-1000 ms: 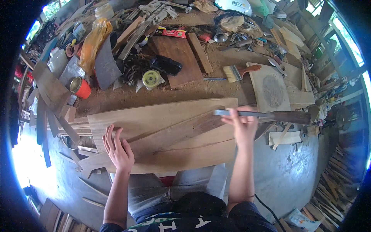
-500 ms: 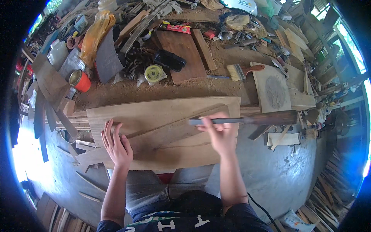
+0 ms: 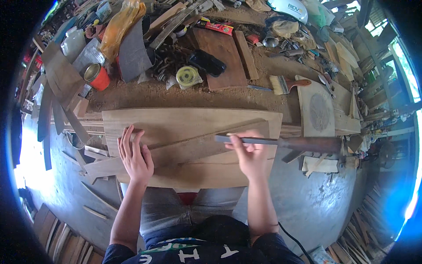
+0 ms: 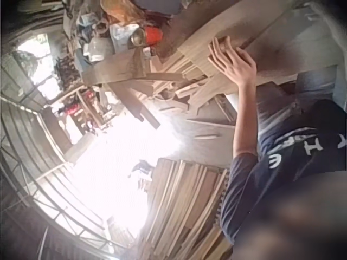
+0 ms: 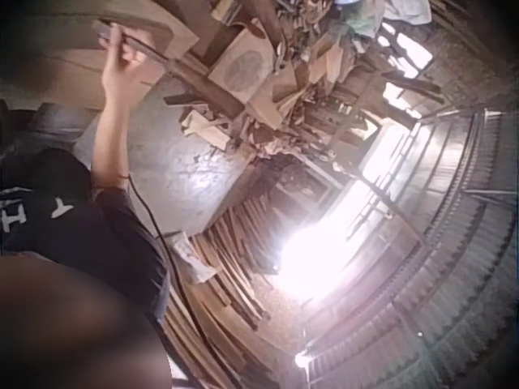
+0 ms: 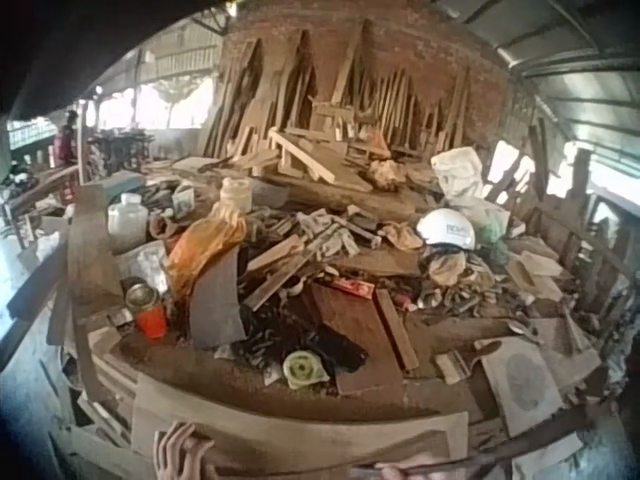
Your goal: The person uses a chisel to carve and mark a piece of wood on a workbench in a workshop.
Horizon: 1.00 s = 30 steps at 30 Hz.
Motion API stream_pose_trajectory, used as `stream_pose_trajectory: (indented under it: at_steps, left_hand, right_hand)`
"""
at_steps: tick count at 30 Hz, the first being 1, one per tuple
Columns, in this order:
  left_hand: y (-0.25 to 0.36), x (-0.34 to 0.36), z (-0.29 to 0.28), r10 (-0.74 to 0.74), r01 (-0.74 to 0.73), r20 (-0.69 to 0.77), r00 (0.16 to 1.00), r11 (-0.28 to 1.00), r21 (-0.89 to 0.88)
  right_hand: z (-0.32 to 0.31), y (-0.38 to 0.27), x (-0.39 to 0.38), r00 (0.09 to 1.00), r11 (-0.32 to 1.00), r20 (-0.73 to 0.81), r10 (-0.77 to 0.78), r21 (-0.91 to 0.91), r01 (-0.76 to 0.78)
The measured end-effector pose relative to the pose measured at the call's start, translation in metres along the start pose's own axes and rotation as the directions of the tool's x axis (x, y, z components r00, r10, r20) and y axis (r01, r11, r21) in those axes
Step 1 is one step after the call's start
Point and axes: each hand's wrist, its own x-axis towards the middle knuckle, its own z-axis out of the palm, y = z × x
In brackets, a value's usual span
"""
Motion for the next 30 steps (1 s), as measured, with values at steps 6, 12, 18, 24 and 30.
stream_pose_trajectory:
  at_steps: [6,12,18,24,30]
  left_hand:
    - [0.0,0.0,0.0,-0.011,0.011,-0.011,1.0,1.0,-0.001]
    - [-0.002,-0.001,0.002,-0.003,0.003,-0.023,1.0,1.0,-0.009]
    - [-0.001,-0.001,-0.001,-0.02,0.02,-0.001,1.0,1.0,0.003]
    - [-0.001,-0.001,0.001,0.005,-0.005,-0.002,1.0,1.0,-0.011]
    - [-0.004,-0.002,0.002,-0.01,0.009,-0.015,1.0,1.0,-0.01]
  right_hand:
    - [-0.039,-0.005,0.017,0.991,0.999,-0.134,-0.016,-0.031,0.012]
    - [0.008,0.004,-0.002,0.996,0.994,-0.029,0.081,0.076,-0.078]
    - [-0.03,-0.003,0.014,0.994,0.997,-0.107,-0.027,-0.075,0.019]
    - [-0.006,0.012,-0.009,0.988,0.989,0.049,0.145,0.029,-0.146]
    - [-0.032,-0.002,0.008,0.994,0.994,-0.109,0.009,-0.106,-0.02]
